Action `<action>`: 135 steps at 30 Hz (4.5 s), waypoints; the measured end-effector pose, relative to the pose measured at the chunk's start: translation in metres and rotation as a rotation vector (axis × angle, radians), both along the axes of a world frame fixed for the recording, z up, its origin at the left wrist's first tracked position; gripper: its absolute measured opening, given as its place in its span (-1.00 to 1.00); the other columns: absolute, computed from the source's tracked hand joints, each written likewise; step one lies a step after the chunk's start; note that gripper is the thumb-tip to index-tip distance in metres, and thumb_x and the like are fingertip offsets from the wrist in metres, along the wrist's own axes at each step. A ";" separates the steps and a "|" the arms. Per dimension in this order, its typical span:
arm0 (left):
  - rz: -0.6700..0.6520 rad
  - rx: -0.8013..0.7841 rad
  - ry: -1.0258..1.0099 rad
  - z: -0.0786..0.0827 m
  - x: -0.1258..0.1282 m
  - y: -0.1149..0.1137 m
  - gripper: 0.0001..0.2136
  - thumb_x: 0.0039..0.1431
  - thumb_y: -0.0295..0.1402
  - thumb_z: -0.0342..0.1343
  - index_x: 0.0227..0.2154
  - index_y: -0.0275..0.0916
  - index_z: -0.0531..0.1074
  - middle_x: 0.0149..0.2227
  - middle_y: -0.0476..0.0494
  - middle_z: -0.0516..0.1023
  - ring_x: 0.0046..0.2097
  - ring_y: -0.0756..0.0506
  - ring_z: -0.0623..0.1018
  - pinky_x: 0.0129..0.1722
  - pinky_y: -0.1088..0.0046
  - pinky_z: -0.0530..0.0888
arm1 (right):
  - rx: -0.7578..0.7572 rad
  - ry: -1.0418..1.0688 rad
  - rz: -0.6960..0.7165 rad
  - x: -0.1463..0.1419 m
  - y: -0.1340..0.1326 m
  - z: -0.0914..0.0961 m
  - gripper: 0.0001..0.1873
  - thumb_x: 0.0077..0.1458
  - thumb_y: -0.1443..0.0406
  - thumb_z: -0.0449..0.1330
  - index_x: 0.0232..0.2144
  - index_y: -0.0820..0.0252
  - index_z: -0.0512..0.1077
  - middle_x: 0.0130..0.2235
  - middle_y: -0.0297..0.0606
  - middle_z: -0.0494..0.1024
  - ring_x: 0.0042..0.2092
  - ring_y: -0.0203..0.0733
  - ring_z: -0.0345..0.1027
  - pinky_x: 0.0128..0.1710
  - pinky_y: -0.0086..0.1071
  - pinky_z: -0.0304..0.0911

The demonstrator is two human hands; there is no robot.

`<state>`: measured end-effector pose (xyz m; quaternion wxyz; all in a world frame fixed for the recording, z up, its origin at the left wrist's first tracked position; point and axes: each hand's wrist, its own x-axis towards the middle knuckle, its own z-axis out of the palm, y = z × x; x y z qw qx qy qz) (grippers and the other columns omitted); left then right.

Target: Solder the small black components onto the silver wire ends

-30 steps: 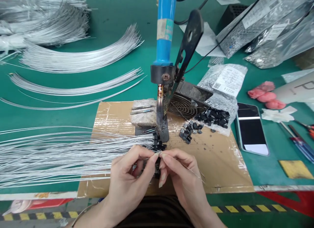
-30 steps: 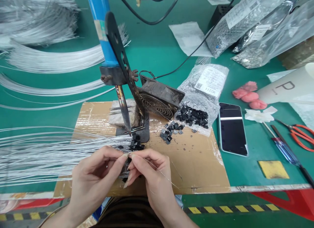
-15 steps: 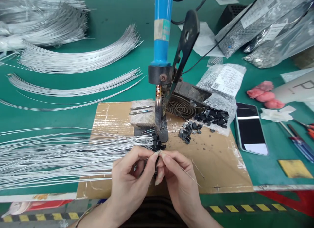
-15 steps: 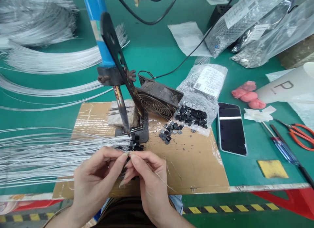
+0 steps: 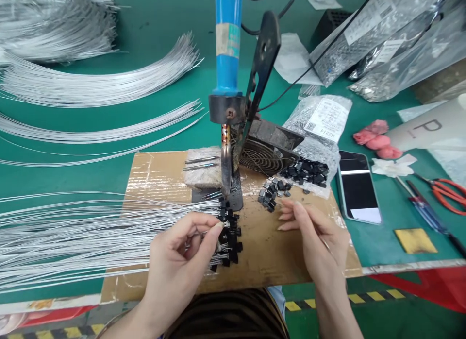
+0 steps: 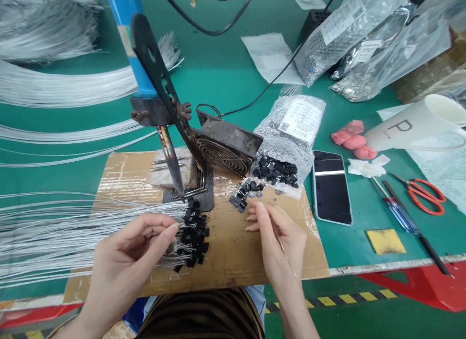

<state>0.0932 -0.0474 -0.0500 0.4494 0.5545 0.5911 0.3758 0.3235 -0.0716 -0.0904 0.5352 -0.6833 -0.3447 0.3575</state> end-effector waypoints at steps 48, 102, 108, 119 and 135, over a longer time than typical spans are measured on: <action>-0.111 -0.164 -0.242 0.018 0.001 0.009 -0.84 0.29 -0.50 0.26 -0.39 -0.14 0.61 -0.30 0.02 0.72 -0.29 0.04 0.67 -0.26 0.68 0.53 | -0.021 0.566 0.252 -0.071 0.011 0.032 -0.93 0.15 0.27 0.46 -0.39 0.10 0.70 -0.56 -0.42 0.55 -0.58 -0.44 0.37 -0.56 -0.64 0.38; -0.040 -0.159 -0.125 0.020 0.008 0.040 -0.89 0.22 -0.45 0.29 -0.42 -0.19 0.53 -0.31 0.00 0.66 -0.36 0.03 0.55 -0.39 0.58 0.41 | 0.118 0.113 0.316 -0.064 0.012 0.042 -0.77 0.25 0.45 0.23 -0.41 0.07 0.35 0.06 -0.17 0.72 0.06 -0.04 0.64 0.09 -0.20 0.49; -0.022 -0.142 -0.111 0.023 0.010 0.043 -0.88 0.20 -0.45 0.29 -0.45 -0.21 0.53 -0.34 -0.01 0.67 -0.41 0.02 0.51 -0.45 0.53 0.35 | 0.121 0.181 0.309 -0.064 0.015 0.041 -0.77 0.26 0.45 0.23 -0.41 0.07 0.37 0.07 -0.19 0.72 0.09 -0.04 0.63 0.11 -0.19 0.49; -0.018 -0.125 -0.132 0.021 0.011 0.047 -0.88 0.20 -0.45 0.30 -0.45 -0.21 0.53 -0.35 -0.01 0.67 -0.40 0.02 0.51 -0.43 0.53 0.36 | 0.152 0.177 0.310 -0.064 0.018 0.040 -0.77 0.29 0.45 0.22 -0.40 0.06 0.39 0.06 -0.20 0.72 0.10 -0.05 0.62 0.12 -0.19 0.50; -0.023 -0.107 -0.144 0.020 0.009 0.044 -0.88 0.22 -0.47 0.30 -0.42 -0.19 0.55 -0.29 -0.01 0.69 -0.31 0.00 0.60 -0.34 0.55 0.45 | 0.151 0.155 0.306 -0.064 0.019 0.043 -0.77 0.24 0.45 0.24 -0.42 0.07 0.39 0.03 -0.19 0.73 0.08 -0.04 0.64 0.13 -0.19 0.50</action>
